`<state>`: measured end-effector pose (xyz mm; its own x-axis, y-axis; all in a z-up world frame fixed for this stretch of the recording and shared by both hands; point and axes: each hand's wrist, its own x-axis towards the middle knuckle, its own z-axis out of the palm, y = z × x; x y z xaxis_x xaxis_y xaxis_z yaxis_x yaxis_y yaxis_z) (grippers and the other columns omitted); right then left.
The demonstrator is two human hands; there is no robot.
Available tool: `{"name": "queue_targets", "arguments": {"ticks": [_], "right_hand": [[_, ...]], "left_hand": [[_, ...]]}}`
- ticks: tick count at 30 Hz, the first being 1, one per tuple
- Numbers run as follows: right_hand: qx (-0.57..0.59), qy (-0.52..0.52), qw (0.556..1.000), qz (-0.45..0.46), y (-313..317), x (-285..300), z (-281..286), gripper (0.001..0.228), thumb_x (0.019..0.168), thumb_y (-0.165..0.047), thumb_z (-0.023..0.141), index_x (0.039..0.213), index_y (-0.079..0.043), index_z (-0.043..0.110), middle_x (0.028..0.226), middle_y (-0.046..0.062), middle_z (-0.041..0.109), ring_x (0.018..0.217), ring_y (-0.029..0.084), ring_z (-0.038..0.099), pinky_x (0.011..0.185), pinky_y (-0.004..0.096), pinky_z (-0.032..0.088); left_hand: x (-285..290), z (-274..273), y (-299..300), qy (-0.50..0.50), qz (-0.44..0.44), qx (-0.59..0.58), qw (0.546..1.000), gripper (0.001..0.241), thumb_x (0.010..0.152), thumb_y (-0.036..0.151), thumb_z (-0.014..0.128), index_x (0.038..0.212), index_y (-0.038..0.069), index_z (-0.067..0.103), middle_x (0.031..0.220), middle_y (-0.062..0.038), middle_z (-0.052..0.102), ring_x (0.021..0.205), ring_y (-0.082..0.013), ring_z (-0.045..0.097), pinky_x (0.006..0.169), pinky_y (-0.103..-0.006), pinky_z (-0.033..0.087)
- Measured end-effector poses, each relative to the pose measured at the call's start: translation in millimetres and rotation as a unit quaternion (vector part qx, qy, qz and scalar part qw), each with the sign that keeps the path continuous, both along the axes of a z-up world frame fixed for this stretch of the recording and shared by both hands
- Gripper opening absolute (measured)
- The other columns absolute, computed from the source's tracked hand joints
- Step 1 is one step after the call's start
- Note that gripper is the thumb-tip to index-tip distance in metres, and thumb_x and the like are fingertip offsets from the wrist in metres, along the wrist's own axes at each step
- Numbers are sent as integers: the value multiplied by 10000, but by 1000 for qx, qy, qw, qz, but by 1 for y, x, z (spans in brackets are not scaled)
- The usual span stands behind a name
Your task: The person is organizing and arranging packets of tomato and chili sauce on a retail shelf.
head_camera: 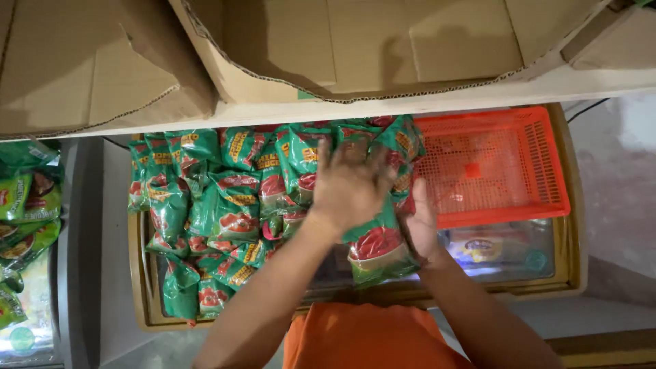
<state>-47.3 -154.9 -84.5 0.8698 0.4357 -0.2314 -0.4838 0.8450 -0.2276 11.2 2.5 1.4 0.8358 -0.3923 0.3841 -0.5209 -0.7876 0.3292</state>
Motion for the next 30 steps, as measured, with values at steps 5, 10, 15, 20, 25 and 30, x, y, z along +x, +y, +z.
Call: {"name": "queue_targets", "arguments": {"ticks": [5, 10, 15, 20, 25, 30], "right_hand": [[0, -88, 996, 28, -13, -6, 1, 901, 1004, -740, 405, 1566, -36, 407, 1501, 223, 530, 1313, 404, 558, 1121, 582, 430], [48, -110, 985, 124, -14, -6, 27, 966, 969, -754, 426, 1544, 21, 389, 1487, 271, 530, 1312, 459, 560, 1123, 588, 435], [-167, -96, 967, 167, -8, -11, 45, 597, 970, -302, 662, 1434, 11, 454, 1339, 242, 619, 1211, 476, 628, 966, 575, 550], [-307, -48, 939, 147, -8, -13, 46, 543, 907, -182, 699, 1392, -14, 523, 1242, 177, 683, 1108, 328, 691, 935, 485, 584], [-385, -91, 914, 92, -32, -14, 53, 516, 877, -175, 719, 1348, -8, 591, 1210, 126, 719, 1056, 235, 719, 928, 427, 580], [-343, -215, 914, 34, -46, -1, 100, 516, 915, -182, 711, 1357, 51, 583, 1220, 186, 720, 1070, 285, 723, 957, 442, 569]], "left_hand": [[43, -75, 26, 39, -102, 7, 994, 372, 1136, 367, 467, 1211, 107, 722, 1203, -182, 718, 986, -396, 699, 889, -537, 548], [26, -6, 26, 375, -106, -166, 906, 369, 956, 439, 651, 1009, 90, 758, 891, -190, 740, 808, -340, 725, 751, -446, 567], [24, 8, 25, 270, -71, -194, 940, 300, 917, 403, 703, 927, 117, 793, 800, -167, 717, 691, -340, 704, 654, -426, 561], [11, 35, 24, 148, -13, -178, 973, 272, 889, 402, 746, 898, 137, 810, 788, -154, 746, 718, -368, 701, 673, -451, 564], [-6, 83, 28, 93, -37, -215, 971, 281, 904, 368, 751, 999, 106, 791, 812, -147, 754, 717, -337, 722, 670, -428, 579], [-8, 117, 32, -126, -131, -243, 953, 169, 988, 162, 739, 1131, 74, 719, 1084, -106, 763, 961, -310, 749, 836, -399, 608]]}}
